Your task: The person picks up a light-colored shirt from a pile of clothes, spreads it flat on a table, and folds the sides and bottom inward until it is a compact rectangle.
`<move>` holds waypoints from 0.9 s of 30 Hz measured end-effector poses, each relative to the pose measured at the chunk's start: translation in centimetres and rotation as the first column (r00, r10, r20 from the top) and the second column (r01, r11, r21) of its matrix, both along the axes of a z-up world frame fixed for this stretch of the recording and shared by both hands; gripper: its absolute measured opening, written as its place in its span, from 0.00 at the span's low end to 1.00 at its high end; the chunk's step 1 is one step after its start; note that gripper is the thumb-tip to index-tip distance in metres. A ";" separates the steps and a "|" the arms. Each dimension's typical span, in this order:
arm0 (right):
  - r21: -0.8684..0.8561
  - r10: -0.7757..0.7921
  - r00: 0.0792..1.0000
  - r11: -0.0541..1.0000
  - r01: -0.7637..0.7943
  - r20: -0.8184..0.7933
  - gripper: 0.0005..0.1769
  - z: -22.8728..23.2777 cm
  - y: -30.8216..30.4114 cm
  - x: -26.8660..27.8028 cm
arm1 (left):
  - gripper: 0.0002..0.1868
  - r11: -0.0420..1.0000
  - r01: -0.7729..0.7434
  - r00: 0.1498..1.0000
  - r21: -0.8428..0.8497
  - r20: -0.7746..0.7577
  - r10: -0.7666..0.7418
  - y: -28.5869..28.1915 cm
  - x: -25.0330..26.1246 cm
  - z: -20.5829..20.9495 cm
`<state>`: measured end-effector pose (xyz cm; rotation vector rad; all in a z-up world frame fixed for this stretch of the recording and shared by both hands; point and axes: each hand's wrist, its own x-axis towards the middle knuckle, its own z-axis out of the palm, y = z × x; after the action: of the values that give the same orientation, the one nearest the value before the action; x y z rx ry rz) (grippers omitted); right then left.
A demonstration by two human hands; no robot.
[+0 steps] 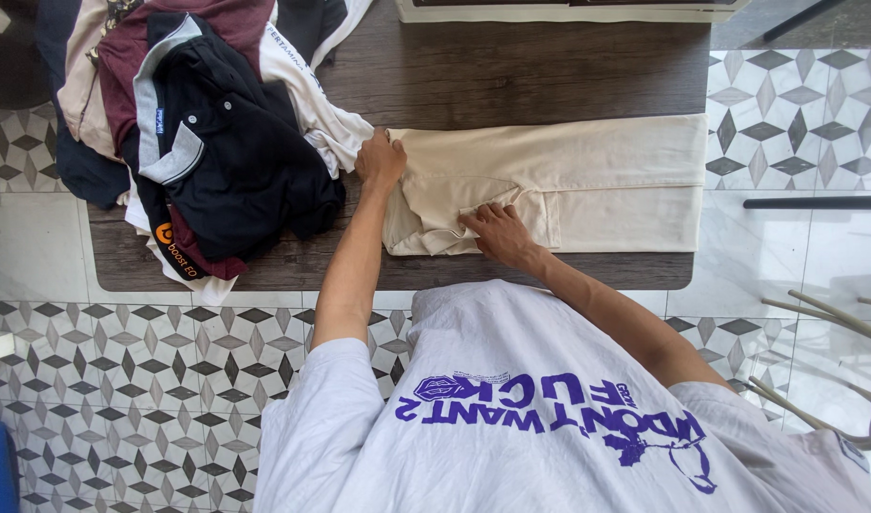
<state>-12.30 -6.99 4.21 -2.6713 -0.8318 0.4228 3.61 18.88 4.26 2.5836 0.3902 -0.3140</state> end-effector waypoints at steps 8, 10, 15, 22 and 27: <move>-0.010 0.010 0.998 1.000 -0.011 -0.065 0.37 0.8 0.3 0.3 | 0.32 0.773 0.502 0.771 0.386 0.206 -0.603 0.9 -3.0 -3.5; 0.002 -0.005 0.998 1.000 0.005 -0.059 0.36 1.0 0.1 0.2 | 0.38 0.787 0.494 0.834 0.369 0.053 -0.549 1.2 -3.5 -4.8; 0.011 -0.003 0.998 1.000 0.004 -0.063 0.34 1.1 0.2 0.1 | 0.40 0.777 0.517 0.849 0.360 -0.094 -0.521 1.0 -2.4 -4.8; 0.239 -0.237 0.969 0.939 0.247 -0.070 0.32 1.4 -2.6 2.1 | 0.37 0.798 0.428 0.783 0.424 0.266 -0.562 -1.8 -3.9 -4.4; 0.152 -0.538 0.830 0.842 0.518 0.148 0.37 -2.0 -6.1 5.9 | 0.37 0.756 0.580 0.768 0.303 0.104 -0.632 -7.0 -5.1 -4.2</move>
<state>-6.38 -13.06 2.23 -2.7132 -0.1163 -0.0110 -1.48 11.84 0.02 2.8997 -0.5528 -0.2258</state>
